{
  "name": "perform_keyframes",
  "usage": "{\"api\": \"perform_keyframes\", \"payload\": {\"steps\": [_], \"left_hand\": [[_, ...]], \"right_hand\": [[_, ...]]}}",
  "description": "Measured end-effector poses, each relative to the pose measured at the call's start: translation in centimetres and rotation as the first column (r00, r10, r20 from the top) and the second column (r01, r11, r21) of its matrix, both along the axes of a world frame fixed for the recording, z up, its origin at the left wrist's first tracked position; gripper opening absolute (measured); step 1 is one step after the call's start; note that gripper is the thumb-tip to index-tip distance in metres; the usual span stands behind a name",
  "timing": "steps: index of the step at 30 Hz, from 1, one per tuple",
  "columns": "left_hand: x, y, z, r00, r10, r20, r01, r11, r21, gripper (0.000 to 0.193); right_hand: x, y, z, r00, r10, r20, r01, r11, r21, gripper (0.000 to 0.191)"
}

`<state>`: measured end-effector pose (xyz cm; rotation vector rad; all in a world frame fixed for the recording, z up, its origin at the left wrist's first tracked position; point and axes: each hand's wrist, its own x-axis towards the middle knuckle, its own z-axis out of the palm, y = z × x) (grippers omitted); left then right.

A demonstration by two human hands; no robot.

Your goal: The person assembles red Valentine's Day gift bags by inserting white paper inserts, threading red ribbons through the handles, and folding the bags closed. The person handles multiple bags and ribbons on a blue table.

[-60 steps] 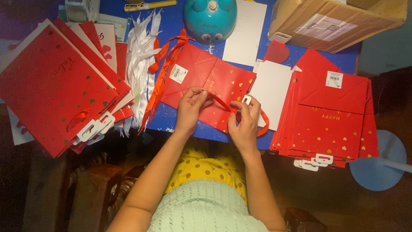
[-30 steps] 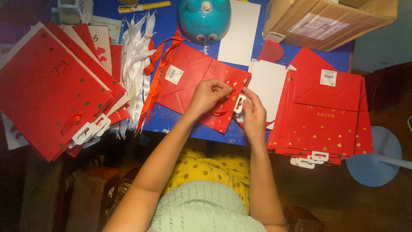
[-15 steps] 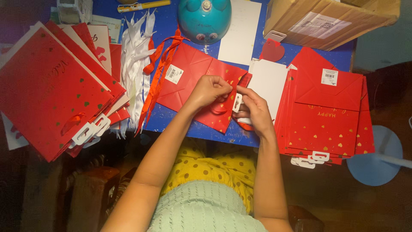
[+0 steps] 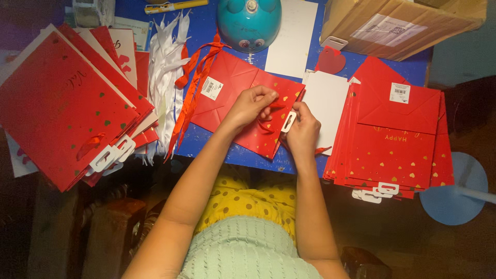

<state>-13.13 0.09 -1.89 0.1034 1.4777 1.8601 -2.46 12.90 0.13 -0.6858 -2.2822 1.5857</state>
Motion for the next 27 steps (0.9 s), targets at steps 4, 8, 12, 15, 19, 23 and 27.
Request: {"api": "perform_keyframes", "payload": {"steps": [4, 8, 12, 15, 19, 23, 27], "left_hand": [[-0.4, -1.1, 0.3, 0.990, -0.019, 0.142, 0.007, 0.996, 0.086, 0.025], [-0.2, -1.7, 0.5, 0.989, -0.059, 0.136, 0.041, 0.991, 0.130, 0.026], [0.5, -1.2, 0.4, 0.996, -0.094, 0.007, 0.093, 0.990, 0.106, 0.027], [0.7, -1.1, 0.4, 0.996, -0.083, -0.032, 0.086, 0.992, 0.095, 0.029], [1.3, -0.9, 0.2, 0.990, -0.087, -0.112, 0.087, 0.996, -0.002, 0.028], [1.7, -0.6, -0.4, 0.983, -0.071, -0.169, 0.073, 0.997, 0.009, 0.025], [2.0, -0.5, -0.6, 0.983, -0.044, -0.176, 0.052, 0.998, 0.037, 0.024]], "right_hand": [[0.4, 0.0, -0.1, 0.999, -0.013, -0.034, 0.011, 0.998, -0.062, 0.015], [0.7, 0.3, -1.0, 0.996, -0.058, -0.068, 0.053, 0.995, -0.084, 0.010], [0.6, 0.9, -2.6, 0.961, -0.027, -0.276, 0.039, 0.999, 0.038, 0.010], [0.8, 1.3, -3.6, 0.939, -0.017, -0.342, 0.033, 0.999, 0.040, 0.010], [0.9, 1.7, -3.5, 0.952, -0.144, -0.269, 0.046, 0.940, -0.338, 0.011], [0.8, 1.9, -3.1, 0.949, -0.180, -0.261, 0.052, 0.901, -0.431, 0.016], [0.7, 2.4, -2.9, 0.923, -0.260, -0.283, 0.058, 0.821, -0.567, 0.018]]}}
